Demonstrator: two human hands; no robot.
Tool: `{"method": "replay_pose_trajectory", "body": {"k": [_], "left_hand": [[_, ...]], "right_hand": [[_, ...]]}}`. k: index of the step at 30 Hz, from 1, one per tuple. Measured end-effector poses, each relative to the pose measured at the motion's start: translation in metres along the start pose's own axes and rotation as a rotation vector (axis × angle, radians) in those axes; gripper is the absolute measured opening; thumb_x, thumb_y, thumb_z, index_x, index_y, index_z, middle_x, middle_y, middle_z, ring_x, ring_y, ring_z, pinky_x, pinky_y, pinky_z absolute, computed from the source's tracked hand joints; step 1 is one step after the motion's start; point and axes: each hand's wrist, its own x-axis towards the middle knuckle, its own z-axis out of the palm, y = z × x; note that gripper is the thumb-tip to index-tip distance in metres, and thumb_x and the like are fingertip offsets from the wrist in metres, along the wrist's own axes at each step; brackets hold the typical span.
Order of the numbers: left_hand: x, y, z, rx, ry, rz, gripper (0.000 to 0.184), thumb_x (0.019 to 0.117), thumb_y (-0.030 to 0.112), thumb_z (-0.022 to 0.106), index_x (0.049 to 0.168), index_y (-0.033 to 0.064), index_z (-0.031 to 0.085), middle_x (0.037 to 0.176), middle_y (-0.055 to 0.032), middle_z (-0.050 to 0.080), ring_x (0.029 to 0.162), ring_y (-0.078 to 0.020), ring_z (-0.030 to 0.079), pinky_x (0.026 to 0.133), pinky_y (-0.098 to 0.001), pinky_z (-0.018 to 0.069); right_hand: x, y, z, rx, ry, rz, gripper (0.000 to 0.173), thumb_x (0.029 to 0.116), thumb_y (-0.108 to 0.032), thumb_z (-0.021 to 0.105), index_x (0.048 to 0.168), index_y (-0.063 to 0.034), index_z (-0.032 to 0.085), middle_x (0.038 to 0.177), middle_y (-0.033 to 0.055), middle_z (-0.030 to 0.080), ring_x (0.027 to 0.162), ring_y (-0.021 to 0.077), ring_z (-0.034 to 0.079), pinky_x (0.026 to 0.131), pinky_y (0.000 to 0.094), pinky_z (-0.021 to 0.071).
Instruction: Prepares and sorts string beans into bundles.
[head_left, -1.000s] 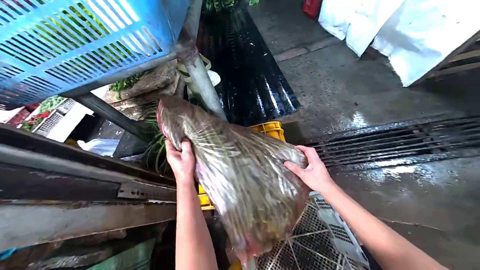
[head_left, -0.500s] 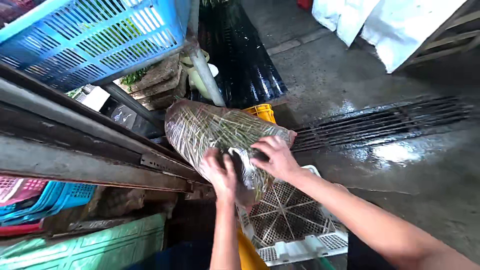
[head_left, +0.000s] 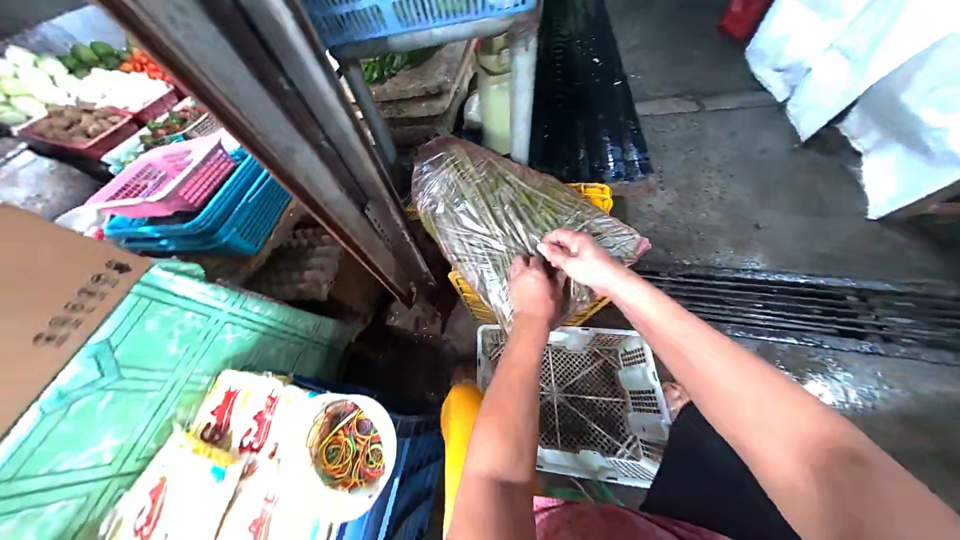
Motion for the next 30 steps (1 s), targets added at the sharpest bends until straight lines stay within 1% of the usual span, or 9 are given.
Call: {"method": "replay_pose_trajectory", "body": {"k": [4,8,13,17,20,22,24,27,30], "left_hand": [[0.011,0.001,0.002,0.005,-0.039,-0.019,0.034,0.1041,0.019,0.056,0.135,0.0061,0.063,0.143,-0.0211,0.056,0.126,-0.037,0.06,0.103,-0.0534,0.0517],[0.017,-0.016,-0.003,-0.023,-0.073,0.04,0.03,0.106,0.018,0.051,0.126,0.0018,0.066,0.142,-0.0181,0.058,0.126,-0.0307,0.062,0.108,-0.0459,0.0497],[0.007,-0.054,-0.013,-0.311,0.019,0.178,0.027,0.1051,0.01,0.053,0.125,-0.0032,0.064,0.135,-0.0219,0.061,0.123,-0.0321,0.062,0.107,-0.0469,0.0494],[-0.022,-0.091,0.003,-0.358,0.211,0.022,0.04,0.0985,0.018,0.066,0.133,-0.0002,0.06,0.139,-0.0246,0.056,0.125,-0.0361,0.058,0.105,-0.048,0.0497],[-0.039,-0.105,0.023,-0.49,0.194,-0.189,0.082,0.0894,0.026,0.08,0.152,-0.0024,0.036,0.15,-0.0338,0.039,0.134,-0.0419,0.049,0.109,-0.0487,0.0456],[-0.044,-0.107,0.038,-0.751,0.136,-0.268,0.097,0.088,0.016,0.082,0.16,0.0056,0.017,0.142,-0.0311,0.05,0.114,-0.0339,0.065,0.088,-0.0443,0.0597],[-0.045,-0.109,0.046,-0.984,0.059,-0.355,0.1,0.0908,0.009,0.078,0.161,0.0126,0.007,0.134,-0.0314,0.055,0.098,-0.0335,0.071,0.076,-0.0451,0.0626],[-0.049,-0.107,0.056,-1.002,-0.064,-0.459,0.077,0.1001,0.021,0.069,0.157,0.0066,0.019,0.126,-0.0273,0.062,0.097,-0.0309,0.072,0.081,-0.0441,0.0625],[-0.045,-0.064,0.035,-0.961,-0.142,-0.319,0.057,0.1059,0.019,0.059,0.15,-0.0034,0.031,0.121,-0.0254,0.064,0.094,-0.0272,0.073,0.081,-0.0415,0.0639]], "right_hand": [[0.011,-0.005,-0.006,-0.325,0.052,-0.047,0.024,0.1057,-0.018,0.059,0.116,0.002,0.067,0.113,0.0239,0.069,0.104,0.0386,0.067,0.093,0.0591,0.0518],[0.005,0.014,0.001,-0.673,0.002,0.22,0.049,0.1027,-0.021,0.062,0.147,-0.0039,0.05,0.151,0.0254,0.047,0.135,0.0462,0.051,0.107,0.0629,0.0439],[0.002,0.036,-0.006,-0.614,0.08,0.163,0.031,0.1068,-0.021,0.055,0.124,0.0037,0.065,0.124,0.0291,0.065,0.116,0.0482,0.063,0.097,0.0657,0.0491],[0.01,0.05,-0.032,-0.495,-0.002,0.185,0.03,0.1074,-0.022,0.054,0.119,0.0018,0.067,0.113,0.0267,0.069,0.112,0.0447,0.065,0.098,0.0653,0.0473],[0.003,0.052,-0.027,-0.41,0.045,0.103,0.03,0.1037,-0.024,0.062,0.121,0.0008,0.066,0.116,0.0236,0.068,0.111,0.0407,0.066,0.098,0.0617,0.049],[-0.003,0.055,-0.019,-0.449,0.071,0.069,0.053,0.091,-0.032,0.08,0.13,-0.0019,0.062,0.132,0.0236,0.06,0.124,0.0433,0.057,0.103,0.0609,0.0469],[-0.012,0.058,-0.009,-0.544,0.105,0.072,0.072,0.0803,-0.037,0.089,0.138,-0.0083,0.057,0.141,0.0221,0.052,0.132,0.0464,0.047,0.103,0.0615,0.0467],[-0.025,0.081,0.005,-0.549,0.25,-0.014,0.066,0.0833,-0.037,0.087,0.137,-0.0086,0.059,0.142,0.022,0.052,0.13,0.0478,0.049,0.096,0.0612,0.0513],[-0.018,0.086,-0.003,-0.466,0.315,-0.037,0.042,0.0953,-0.021,0.074,0.132,-0.0035,0.063,0.139,0.024,0.055,0.127,0.0473,0.053,0.099,0.0615,0.0502]]}}
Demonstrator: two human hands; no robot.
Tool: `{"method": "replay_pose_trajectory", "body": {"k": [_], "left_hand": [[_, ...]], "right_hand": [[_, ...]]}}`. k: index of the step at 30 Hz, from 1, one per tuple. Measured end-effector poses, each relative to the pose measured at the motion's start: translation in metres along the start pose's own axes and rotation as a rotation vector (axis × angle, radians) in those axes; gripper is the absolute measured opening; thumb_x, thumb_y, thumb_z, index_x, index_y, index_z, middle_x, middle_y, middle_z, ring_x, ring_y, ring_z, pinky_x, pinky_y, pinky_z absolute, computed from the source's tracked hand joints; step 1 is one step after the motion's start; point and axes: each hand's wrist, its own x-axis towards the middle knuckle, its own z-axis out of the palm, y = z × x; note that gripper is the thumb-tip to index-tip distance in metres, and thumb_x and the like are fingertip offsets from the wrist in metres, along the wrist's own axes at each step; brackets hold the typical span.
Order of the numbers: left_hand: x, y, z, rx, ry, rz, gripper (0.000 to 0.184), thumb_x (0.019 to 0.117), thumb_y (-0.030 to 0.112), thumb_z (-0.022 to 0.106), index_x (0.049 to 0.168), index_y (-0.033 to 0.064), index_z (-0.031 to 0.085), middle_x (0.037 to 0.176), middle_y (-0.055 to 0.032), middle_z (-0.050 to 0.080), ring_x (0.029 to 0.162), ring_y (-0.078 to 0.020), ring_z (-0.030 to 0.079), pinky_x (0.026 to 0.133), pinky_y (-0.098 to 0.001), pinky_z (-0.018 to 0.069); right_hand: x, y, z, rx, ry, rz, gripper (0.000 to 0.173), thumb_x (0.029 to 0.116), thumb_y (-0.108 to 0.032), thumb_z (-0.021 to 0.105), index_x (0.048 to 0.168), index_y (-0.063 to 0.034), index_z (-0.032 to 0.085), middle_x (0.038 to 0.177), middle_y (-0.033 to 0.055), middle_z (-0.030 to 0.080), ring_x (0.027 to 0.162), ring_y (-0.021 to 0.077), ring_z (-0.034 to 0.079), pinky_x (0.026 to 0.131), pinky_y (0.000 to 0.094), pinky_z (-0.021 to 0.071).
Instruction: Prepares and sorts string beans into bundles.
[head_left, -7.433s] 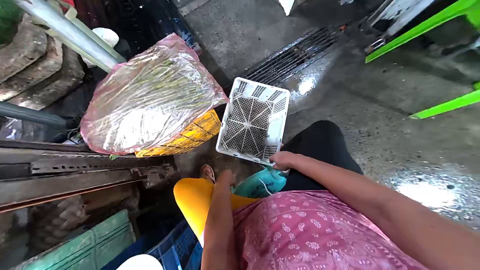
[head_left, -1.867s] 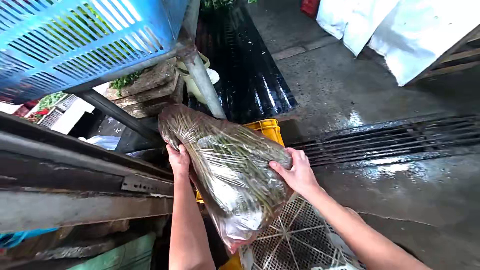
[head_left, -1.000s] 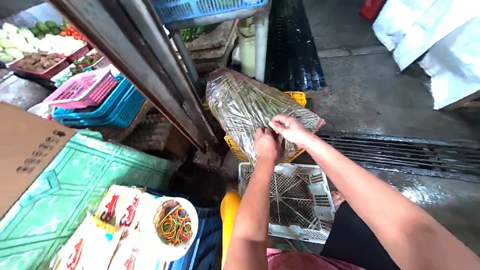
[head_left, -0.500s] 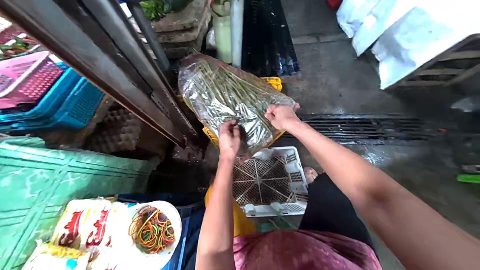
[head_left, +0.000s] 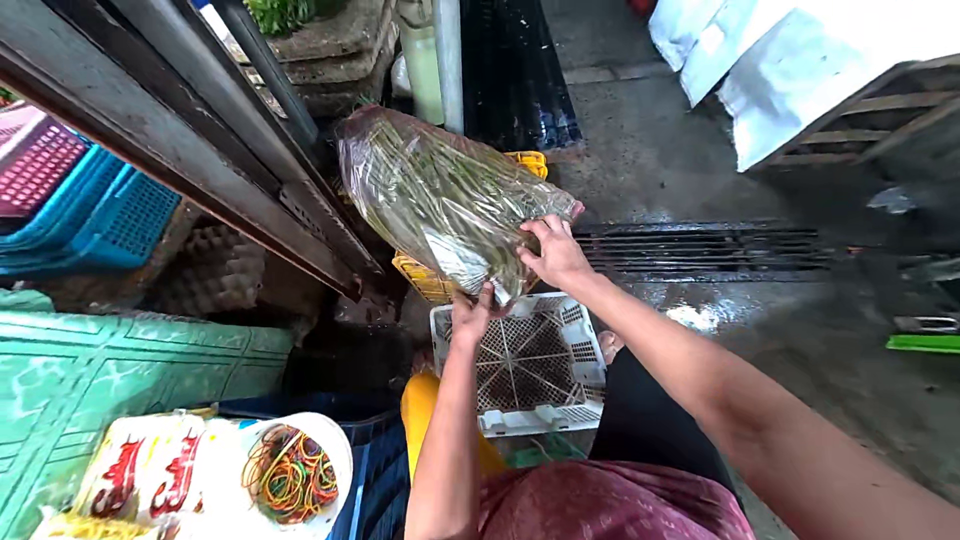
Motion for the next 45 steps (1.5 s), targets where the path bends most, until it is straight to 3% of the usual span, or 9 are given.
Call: {"method": "replay_pose_trajectory", "body": {"k": [6,10,15,18,22,25,29,36,45], "left_hand": [[0.024,0.076,0.055,0.227,-0.059,0.157,0.051,0.1058,0.031,0.059,0.142,-0.0027,0.045,0.116,-0.0237,0.067,0.097,-0.0299,0.071,0.089,-0.0463,0.0591],[0.04,0.029,0.05,0.384,-0.08,0.168,0.058,0.1059,0.034,0.057,0.147,-0.0033,0.041,0.117,-0.0235,0.069,0.1,-0.0303,0.072,0.09,-0.0476,0.0594],[0.008,0.016,0.017,0.812,0.005,0.0,0.053,0.108,0.047,0.047,0.124,-0.0006,0.066,0.111,-0.0213,0.071,0.105,-0.0346,0.07,0.094,-0.0546,0.0531],[-0.009,0.051,0.034,0.852,0.092,0.364,0.034,0.1032,0.027,0.059,0.119,-0.0019,0.068,0.114,-0.019,0.071,0.108,-0.0314,0.069,0.097,-0.0479,0.0541],[0.021,0.074,0.071,0.997,0.001,0.532,0.048,0.0991,0.027,0.066,0.139,0.0017,0.06,0.146,-0.0192,0.055,0.139,-0.0345,0.05,0.116,-0.0454,0.0398],[0.042,0.07,0.09,1.137,0.091,0.457,0.053,0.0961,0.034,0.07,0.137,0.0019,0.061,0.145,-0.0204,0.055,0.136,-0.0369,0.05,0.113,-0.0476,0.0416],[0.04,0.072,0.096,1.057,0.115,0.463,0.047,0.0987,0.033,0.066,0.132,0.0004,0.064,0.14,-0.0214,0.059,0.134,-0.0368,0.053,0.112,-0.047,0.0421],[0.053,0.079,0.103,0.781,0.01,0.535,0.025,0.101,0.009,0.058,0.118,-0.005,0.071,0.128,-0.0216,0.067,0.123,-0.0313,0.063,0.11,-0.0415,0.0471],[0.068,0.069,0.073,0.142,-0.145,0.369,0.018,0.1031,0.007,0.057,0.101,-0.0077,0.067,0.092,-0.0102,0.068,0.084,-0.0102,0.063,0.082,-0.0294,0.0536]], "right_hand": [[0.067,0.001,-0.06,-0.017,0.05,0.05,0.031,0.1027,-0.01,0.057,0.129,0.0067,0.063,0.132,0.0293,0.059,0.121,0.0449,0.061,0.105,0.0597,0.0478],[0.053,0.012,-0.052,-0.013,0.014,0.087,0.029,0.1018,-0.012,0.061,0.126,0.0035,0.064,0.129,0.0279,0.061,0.116,0.0446,0.063,0.1,0.0624,0.0501],[0.026,0.01,-0.015,-0.132,0.051,-0.089,0.029,0.0991,-0.009,0.064,0.127,0.0003,0.066,0.127,0.026,0.063,0.123,0.0457,0.059,0.101,0.0574,0.0506],[0.029,0.006,-0.023,-0.154,0.005,-0.054,0.023,0.1022,-0.01,0.061,0.118,0.0056,0.067,0.122,0.0277,0.064,0.117,0.0449,0.063,0.1,0.0572,0.0519],[0.036,-0.004,-0.042,-0.185,-0.148,0.05,0.024,0.1054,-0.015,0.056,0.115,0.005,0.066,0.119,0.025,0.066,0.114,0.0412,0.065,0.1,0.0568,0.0512],[0.044,-0.003,-0.05,-0.038,-0.257,0.16,0.026,0.1067,-0.017,0.053,0.117,0.0037,0.065,0.121,0.0244,0.066,0.115,0.0397,0.064,0.101,0.0578,0.0495],[0.053,0.01,-0.054,0.339,-0.319,0.231,0.024,0.1078,-0.015,0.054,0.114,0.006,0.062,0.103,0.0221,0.064,0.088,0.0273,0.063,0.084,0.0447,0.053],[0.059,0.021,-0.068,0.421,-0.405,0.114,0.022,0.1065,-0.012,0.055,0.115,0.007,0.062,0.102,0.0152,0.063,0.084,0.0137,0.058,0.08,0.0309,0.0499],[0.061,0.031,-0.044,0.217,-0.337,-0.103,0.048,0.0877,-0.019,0.077,0.129,0.001,0.061,0.131,0.0242,0.058,0.108,0.034,0.063,0.095,0.0498,0.0516]]}}
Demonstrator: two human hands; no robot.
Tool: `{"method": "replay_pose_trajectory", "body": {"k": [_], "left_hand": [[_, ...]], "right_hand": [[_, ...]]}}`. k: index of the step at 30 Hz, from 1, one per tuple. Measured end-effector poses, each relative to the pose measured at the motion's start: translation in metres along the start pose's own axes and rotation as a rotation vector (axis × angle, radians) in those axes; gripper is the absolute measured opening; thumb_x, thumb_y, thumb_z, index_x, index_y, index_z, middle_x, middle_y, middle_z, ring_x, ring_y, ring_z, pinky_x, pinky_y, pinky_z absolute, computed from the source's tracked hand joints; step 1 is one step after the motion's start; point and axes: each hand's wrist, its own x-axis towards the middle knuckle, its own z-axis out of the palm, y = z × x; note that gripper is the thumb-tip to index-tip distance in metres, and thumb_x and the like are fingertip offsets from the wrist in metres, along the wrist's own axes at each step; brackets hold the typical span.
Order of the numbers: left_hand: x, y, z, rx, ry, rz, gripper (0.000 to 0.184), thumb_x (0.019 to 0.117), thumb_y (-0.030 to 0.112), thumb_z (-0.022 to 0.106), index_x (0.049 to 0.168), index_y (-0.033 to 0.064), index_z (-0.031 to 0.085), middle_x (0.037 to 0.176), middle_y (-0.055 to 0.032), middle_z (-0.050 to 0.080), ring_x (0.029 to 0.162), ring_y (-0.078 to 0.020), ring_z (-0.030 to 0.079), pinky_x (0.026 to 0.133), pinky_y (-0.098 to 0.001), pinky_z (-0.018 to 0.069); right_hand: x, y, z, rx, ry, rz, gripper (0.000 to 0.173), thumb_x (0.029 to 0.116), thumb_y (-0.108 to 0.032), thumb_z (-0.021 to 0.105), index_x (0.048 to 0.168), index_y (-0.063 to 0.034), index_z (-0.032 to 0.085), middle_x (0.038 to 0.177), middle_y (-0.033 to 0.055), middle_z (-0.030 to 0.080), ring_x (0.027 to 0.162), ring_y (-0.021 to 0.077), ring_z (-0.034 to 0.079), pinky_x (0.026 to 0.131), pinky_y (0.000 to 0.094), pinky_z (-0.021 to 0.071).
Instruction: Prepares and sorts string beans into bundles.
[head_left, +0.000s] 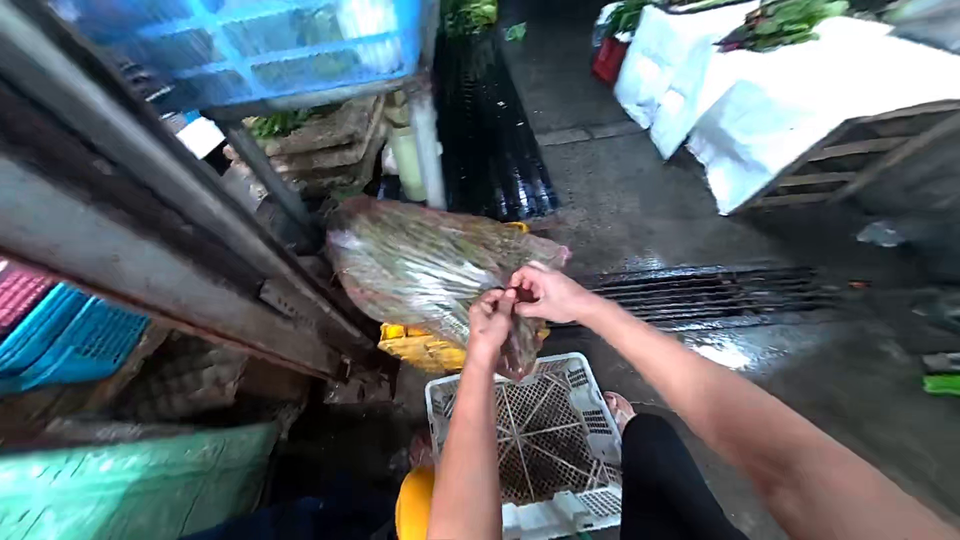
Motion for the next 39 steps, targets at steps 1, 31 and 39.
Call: {"method": "replay_pose_trajectory", "body": {"k": [1,31,39], "left_hand": [[-0.001,-0.001,0.001,-0.053,0.012,-0.006,0.016,0.103,0.006,0.057,0.1,-0.0069,0.066,0.09,-0.0084,0.067,0.082,-0.009,0.063,0.08,-0.0283,0.054],[0.001,0.034,0.024,0.919,-0.064,-0.022,0.039,0.1014,0.023,0.063,0.134,0.0025,0.063,0.121,-0.0206,0.071,0.116,-0.036,0.067,0.103,-0.0549,0.0502],[-0.006,-0.003,0.011,0.226,0.042,0.086,0.021,0.1014,0.005,0.058,0.114,-0.0079,0.069,0.113,-0.0197,0.071,0.107,-0.0229,0.067,0.1,-0.0408,0.0522]], "right_hand": [[-0.002,0.0,0.001,-0.009,0.01,-0.02,0.047,0.0886,-0.019,0.076,0.129,0.0001,0.062,0.133,0.024,0.057,0.109,0.0337,0.063,0.096,0.0489,0.0523],[-0.025,-0.008,0.01,-0.044,0.245,-0.026,0.029,0.1068,-0.012,0.048,0.124,0.0037,0.065,0.127,0.0228,0.065,0.121,0.0355,0.063,0.108,0.0475,0.0473],[-0.012,0.024,0.0,0.091,0.059,-0.076,0.039,0.1001,-0.027,0.067,0.125,0.0033,0.066,0.127,0.0252,0.063,0.114,0.0359,0.063,0.103,0.0505,0.0496]]}}
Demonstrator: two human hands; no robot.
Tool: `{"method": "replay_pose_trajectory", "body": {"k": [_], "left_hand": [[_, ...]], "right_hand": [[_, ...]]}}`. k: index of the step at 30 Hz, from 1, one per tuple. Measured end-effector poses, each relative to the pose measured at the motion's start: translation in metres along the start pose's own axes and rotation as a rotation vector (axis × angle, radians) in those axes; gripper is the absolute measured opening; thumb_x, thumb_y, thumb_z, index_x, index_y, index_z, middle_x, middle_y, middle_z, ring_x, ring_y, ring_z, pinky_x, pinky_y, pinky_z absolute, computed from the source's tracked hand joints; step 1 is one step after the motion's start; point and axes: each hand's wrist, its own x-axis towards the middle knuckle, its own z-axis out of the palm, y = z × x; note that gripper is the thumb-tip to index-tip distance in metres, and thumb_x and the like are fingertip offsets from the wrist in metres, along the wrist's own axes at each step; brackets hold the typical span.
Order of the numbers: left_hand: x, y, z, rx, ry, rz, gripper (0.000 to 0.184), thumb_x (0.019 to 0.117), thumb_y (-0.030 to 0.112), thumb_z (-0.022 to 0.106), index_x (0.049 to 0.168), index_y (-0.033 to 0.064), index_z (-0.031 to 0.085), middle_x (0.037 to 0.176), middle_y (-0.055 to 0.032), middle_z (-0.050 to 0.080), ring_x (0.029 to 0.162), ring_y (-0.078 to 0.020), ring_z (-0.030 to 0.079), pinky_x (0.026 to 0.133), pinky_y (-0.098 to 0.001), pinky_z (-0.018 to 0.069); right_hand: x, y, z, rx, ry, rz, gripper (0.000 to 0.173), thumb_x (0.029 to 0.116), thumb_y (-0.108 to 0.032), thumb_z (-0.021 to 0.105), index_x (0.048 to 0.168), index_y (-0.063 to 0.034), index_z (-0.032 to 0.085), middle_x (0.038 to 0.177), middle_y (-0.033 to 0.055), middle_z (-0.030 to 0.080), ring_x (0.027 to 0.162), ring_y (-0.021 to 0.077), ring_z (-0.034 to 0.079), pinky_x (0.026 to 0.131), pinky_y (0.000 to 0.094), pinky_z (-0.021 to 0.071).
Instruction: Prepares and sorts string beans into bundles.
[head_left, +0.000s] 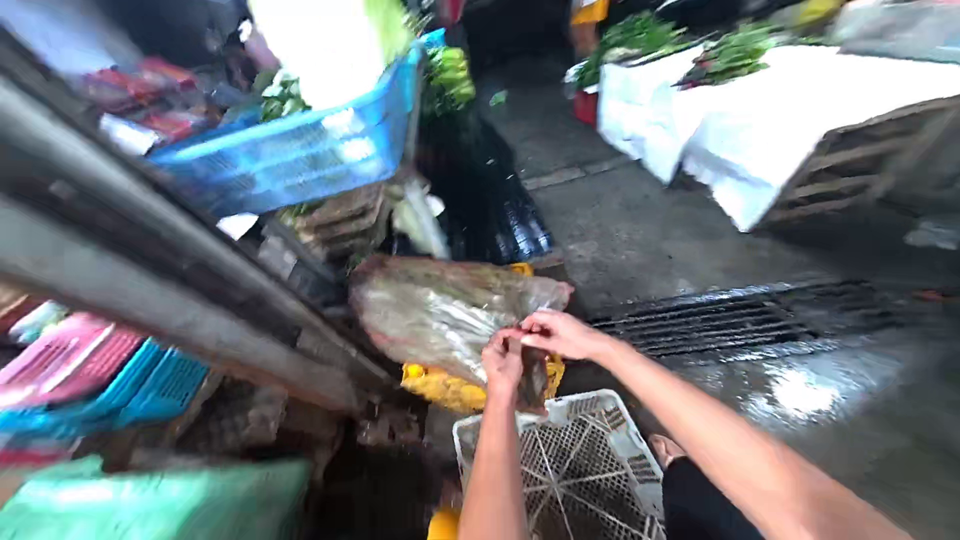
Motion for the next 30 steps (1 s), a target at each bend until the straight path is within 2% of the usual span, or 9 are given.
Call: {"method": "replay_pose_trajectory", "body": {"k": [4,9,14,17,20,23,26,28,30], "left_hand": [[0.003,0.001,-0.006,-0.206,-0.044,-0.086,0.018,0.1013,0.004,0.058,0.112,-0.0078,0.065,0.104,-0.015,0.069,0.095,-0.0153,0.064,0.09,-0.035,0.0526],[0.002,-0.008,-0.008,-0.375,-0.029,-0.083,0.012,0.0999,0.0,0.058,0.107,-0.0074,0.064,0.095,-0.0079,0.067,0.088,-0.0086,0.062,0.085,-0.0274,0.0525],[0.001,-0.007,-0.001,-0.371,0.044,-0.067,0.01,0.1,-0.001,0.058,0.104,-0.0065,0.065,0.09,-0.0071,0.068,0.084,-0.009,0.064,0.082,-0.0274,0.0547],[0.0,0.005,-0.007,-0.258,-0.102,-0.105,0.016,0.1037,0.003,0.053,0.104,-0.0056,0.065,0.089,-0.004,0.065,0.083,-0.0064,0.061,0.082,-0.0248,0.0522],[0.005,0.012,-0.021,-0.09,-0.243,-0.138,0.02,0.1055,0.01,0.053,0.108,-0.0054,0.065,0.094,-0.0054,0.064,0.084,-0.0071,0.059,0.083,-0.0262,0.0508],[0.017,0.021,-0.021,0.309,-0.329,-0.091,0.032,0.103,0.024,0.062,0.114,-0.0061,0.066,0.106,-0.018,0.068,0.099,-0.0221,0.065,0.094,-0.0402,0.0509],[0.018,0.039,-0.02,0.66,-0.317,-0.157,0.033,0.1015,0.027,0.062,0.121,0.0008,0.068,0.116,-0.0198,0.07,0.112,-0.0317,0.067,0.1,-0.0507,0.0512],[0.009,0.048,-0.024,0.796,-0.258,-0.195,0.027,0.1003,0.024,0.063,0.121,0.0064,0.067,0.114,-0.0179,0.072,0.11,-0.034,0.069,0.096,-0.0557,0.0527],[0.001,0.05,-0.04,0.892,-0.192,-0.177,0.026,0.099,0.024,0.064,0.121,0.0105,0.065,0.11,-0.0171,0.073,0.105,-0.037,0.07,0.088,-0.0605,0.0543]], "right_hand": [[0.006,-0.004,-0.005,-0.021,-0.044,0.007,0.033,0.0986,-0.018,0.068,0.119,0.0073,0.066,0.122,0.0266,0.062,0.105,0.0334,0.063,0.096,0.0466,0.0508],[0.008,-0.009,0.007,-0.039,0.009,0.087,0.031,0.0974,-0.023,0.068,0.112,0.0039,0.066,0.114,0.0204,0.063,0.096,0.0283,0.062,0.09,0.0464,0.05],[0.012,-0.024,0.012,-0.096,0.065,0.168,0.029,0.0979,-0.021,0.065,0.111,0.0052,0.067,0.119,0.0236,0.064,0.107,0.038,0.064,0.096,0.0564,0.0488],[0.018,-0.032,0.009,-0.175,0.054,0.283,0.027,0.0989,-0.009,0.059,0.12,0.0056,0.064,0.129,0.0262,0.062,0.12,0.0428,0.061,0.102,0.0608,0.0458],[0.027,-0.028,0.008,-0.216,0.026,0.271,0.022,0.0998,-0.01,0.059,0.116,0.0033,0.066,0.12,0.0267,0.067,0.118,0.0453,0.062,0.1,0.065,0.0458],[0.032,-0.029,0.005,-0.211,0.017,0.319,0.018,0.0993,-0.008,0.062,0.113,0.0028,0.066,0.115,0.0273,0.068,0.115,0.0458,0.063,0.099,0.0655,0.0463],[0.031,-0.027,0.009,-0.217,0.065,0.31,0.017,0.1015,-0.014,0.062,0.107,0.0014,0.066,0.104,0.0256,0.069,0.104,0.0449,0.067,0.09,0.0645,0.0502],[0.029,-0.022,0.014,-0.244,0.101,0.278,0.018,0.102,-0.017,0.062,0.104,0.0001,0.066,0.099,0.0237,0.07,0.098,0.0438,0.068,0.085,0.0638,0.0523],[0.03,-0.024,0.008,-0.235,0.088,0.284,0.021,0.1035,-0.018,0.059,0.107,0.0012,0.065,0.104,0.025,0.069,0.103,0.0445,0.067,0.089,0.0642,0.0509]]}}
